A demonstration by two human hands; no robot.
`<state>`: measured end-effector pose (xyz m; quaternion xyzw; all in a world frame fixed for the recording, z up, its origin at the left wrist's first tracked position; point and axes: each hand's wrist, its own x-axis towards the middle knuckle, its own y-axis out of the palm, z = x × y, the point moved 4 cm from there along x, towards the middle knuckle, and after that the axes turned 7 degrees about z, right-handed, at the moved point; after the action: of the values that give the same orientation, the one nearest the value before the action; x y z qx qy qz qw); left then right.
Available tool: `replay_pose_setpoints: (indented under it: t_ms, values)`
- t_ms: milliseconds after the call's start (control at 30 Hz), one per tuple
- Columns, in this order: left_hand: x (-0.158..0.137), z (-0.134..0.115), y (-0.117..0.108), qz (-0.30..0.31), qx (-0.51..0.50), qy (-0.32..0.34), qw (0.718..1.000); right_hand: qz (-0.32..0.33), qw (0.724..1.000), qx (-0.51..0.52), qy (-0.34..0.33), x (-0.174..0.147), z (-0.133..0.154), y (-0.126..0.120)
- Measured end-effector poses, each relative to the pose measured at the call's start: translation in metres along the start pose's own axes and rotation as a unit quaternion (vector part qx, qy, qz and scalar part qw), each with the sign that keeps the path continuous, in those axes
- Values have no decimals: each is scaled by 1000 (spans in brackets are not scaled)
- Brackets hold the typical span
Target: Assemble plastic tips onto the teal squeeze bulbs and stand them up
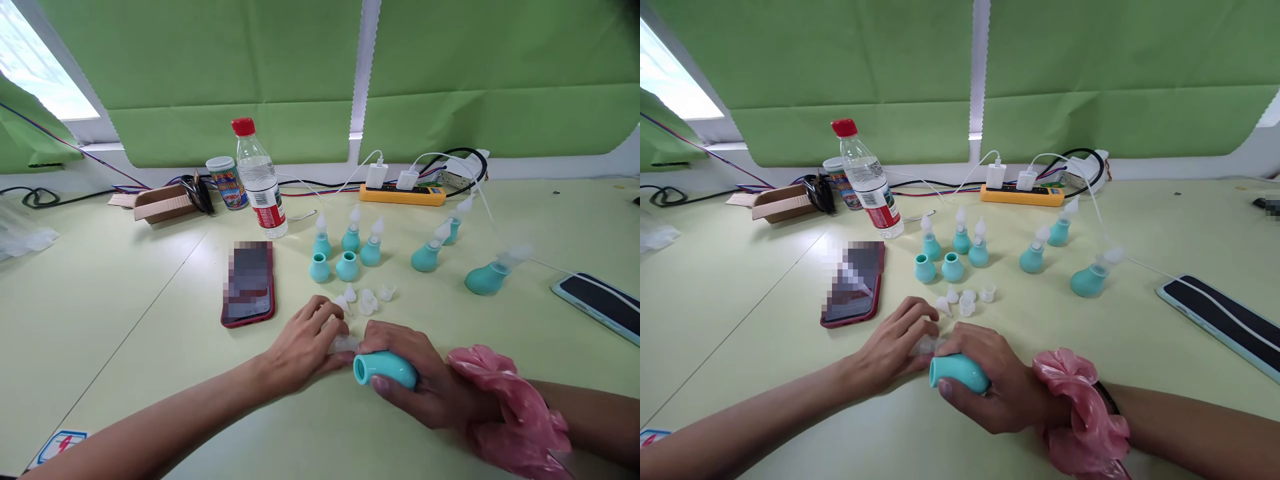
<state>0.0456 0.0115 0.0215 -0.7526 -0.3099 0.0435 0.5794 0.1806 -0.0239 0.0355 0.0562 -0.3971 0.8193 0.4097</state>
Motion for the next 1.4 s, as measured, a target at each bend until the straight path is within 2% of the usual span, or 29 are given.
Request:
replay_pose_setpoints:
  t_ms: [167, 367, 433, 533, 633, 700, 833, 967, 1200, 1400]
  values:
    - [2, 3, 4, 40, 60, -49, 996, -11, 1000, -13, 4, -1, -1, 1]
    - [-1, 7, 14, 99, 54, -40, 993, -29, 999, -26, 15, 1, -4, 1]
    - [-2, 9, 16, 106, 53, -45, 992, -70, 997, -39, 4, 3, -5, -8]
    - [-3, 10, 17, 115, 60, -41, 991, -176, 983, -47, 8, 8, -12, -31]
    - [-3, 9, 16, 116, 61, -31, 991, -272, 958, -49, 69, 13, -28, -57]
    - [-2, 8, 15, 110, 57, -25, 992, -298, 947, -53, 104, 16, -40, -70]
    - [0, 5, 13, 107, 64, -9, 992, -301, 943, -77, 120, 20, -55, -79]
    - [1, 2, 11, 110, 75, -2, 991, -284, 941, -157, 100, 19, -61, -77]
    - [0, 1, 10, 103, 68, -5, 992, -203, 946, -237, 84, 22, -66, -73]
    - [0, 0, 8, 103, 75, -4, 992, -216, 939, -248, 102, 20, -70, -74]
